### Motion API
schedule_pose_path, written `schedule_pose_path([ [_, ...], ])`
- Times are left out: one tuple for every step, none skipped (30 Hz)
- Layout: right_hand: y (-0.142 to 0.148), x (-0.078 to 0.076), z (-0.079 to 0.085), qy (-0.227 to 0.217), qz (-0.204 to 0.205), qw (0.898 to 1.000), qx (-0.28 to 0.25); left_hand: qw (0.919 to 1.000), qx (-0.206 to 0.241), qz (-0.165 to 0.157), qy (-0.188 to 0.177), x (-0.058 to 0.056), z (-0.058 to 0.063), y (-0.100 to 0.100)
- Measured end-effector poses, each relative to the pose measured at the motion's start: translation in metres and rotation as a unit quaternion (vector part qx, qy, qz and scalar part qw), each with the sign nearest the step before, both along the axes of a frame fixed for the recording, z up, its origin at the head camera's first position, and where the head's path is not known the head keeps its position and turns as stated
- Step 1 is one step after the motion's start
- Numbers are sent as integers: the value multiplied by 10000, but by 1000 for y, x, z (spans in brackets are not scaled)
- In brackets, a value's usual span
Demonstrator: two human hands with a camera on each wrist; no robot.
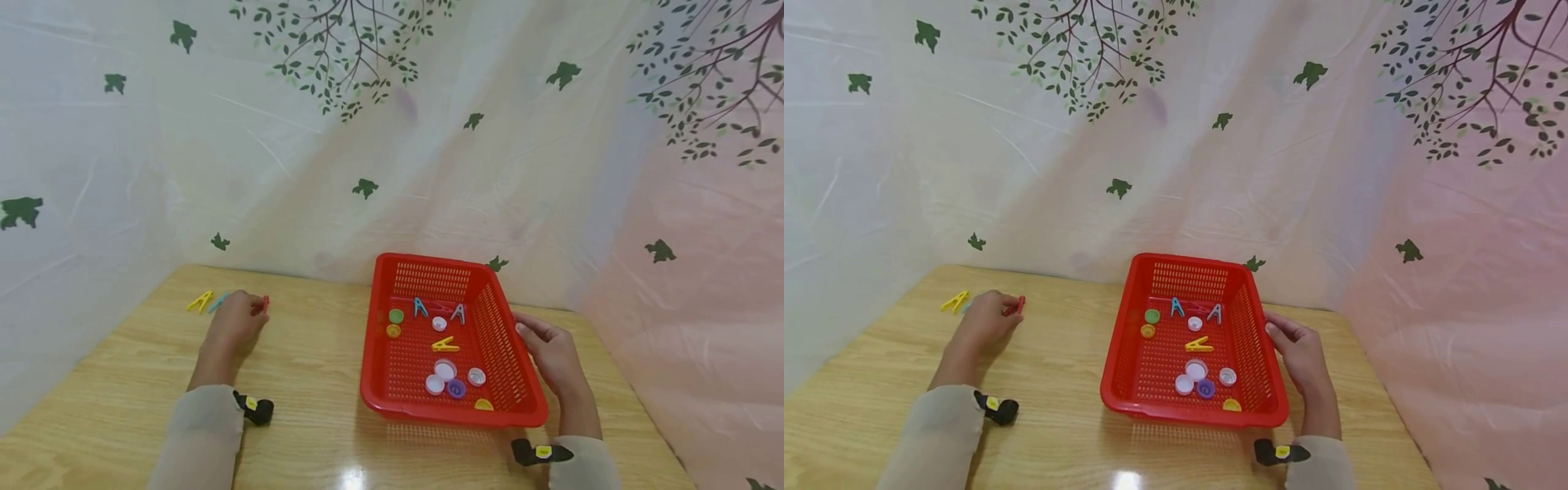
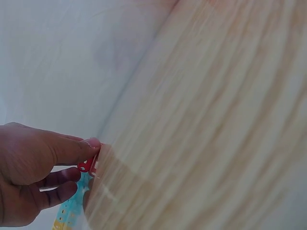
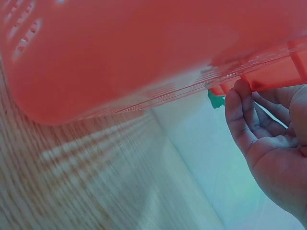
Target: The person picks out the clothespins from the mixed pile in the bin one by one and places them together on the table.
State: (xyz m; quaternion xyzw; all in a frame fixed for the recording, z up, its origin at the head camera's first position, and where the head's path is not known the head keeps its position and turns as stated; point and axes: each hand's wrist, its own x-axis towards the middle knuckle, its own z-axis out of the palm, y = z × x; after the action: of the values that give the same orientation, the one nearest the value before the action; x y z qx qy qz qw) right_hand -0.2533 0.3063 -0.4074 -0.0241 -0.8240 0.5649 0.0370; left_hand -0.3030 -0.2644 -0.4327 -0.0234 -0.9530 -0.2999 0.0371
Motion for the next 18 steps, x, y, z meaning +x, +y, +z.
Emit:
schedule_pose_path([
  [0,0,0,3,3,10000,-4,10000,-30,-19,45,0,0,0],
  [0,1,0,11,6,10000,-5,10000,-50,-30,79,0,0,-1],
  [0,1,0,16,7,10000,-7,9999,-65,-40,100,0,0,-1],
  [0,1,0,22,6,10000,-8,9999,-85,-41,117,0,-1,-2],
  [0,1,0,23,4,10000,-12,9999,-98,-48,124,0,0,-2],
  [-1,1,0,20,0,10000,-14,9998,-115,-55,137,0,0,-3],
  [0,1,0,11,-6,10000,-20,9998,-122,-56,154,0,0,-3],
  [0,1,0,6,-13,10000,-25,9998,-100,-46,147,0,1,-3],
  [0,0,0,-7,-23,10000,-32,9999,-76,-42,143,0,2,-3],
  [0,0,0,-27,-34,10000,-39,9999,-36,-36,137,0,3,-2],
  [0,0,0,-49,-40,10000,-42,9999,-6,-37,131,1,4,-2],
  [0,-1,-1,-69,-49,10000,-41,9999,32,-42,131,1,5,-1],
  [1,-1,-1,-84,-53,9999,-44,9999,76,-45,121,1,7,-1],
  [1,-1,-1,-91,-56,9999,-42,9999,84,-54,109,1,8,0],
  [1,-1,-1,-100,-58,9999,-43,9999,86,-68,118,0,9,1],
  [1,-1,-1,-100,-54,9999,-40,9998,72,-94,149,0,11,2],
  [1,-1,-2,-97,-51,9999,-35,9997,34,-126,210,-1,13,3],
  [1,-1,-2,-96,-49,9999,-33,9994,0,-166,293,-1,15,4],
])
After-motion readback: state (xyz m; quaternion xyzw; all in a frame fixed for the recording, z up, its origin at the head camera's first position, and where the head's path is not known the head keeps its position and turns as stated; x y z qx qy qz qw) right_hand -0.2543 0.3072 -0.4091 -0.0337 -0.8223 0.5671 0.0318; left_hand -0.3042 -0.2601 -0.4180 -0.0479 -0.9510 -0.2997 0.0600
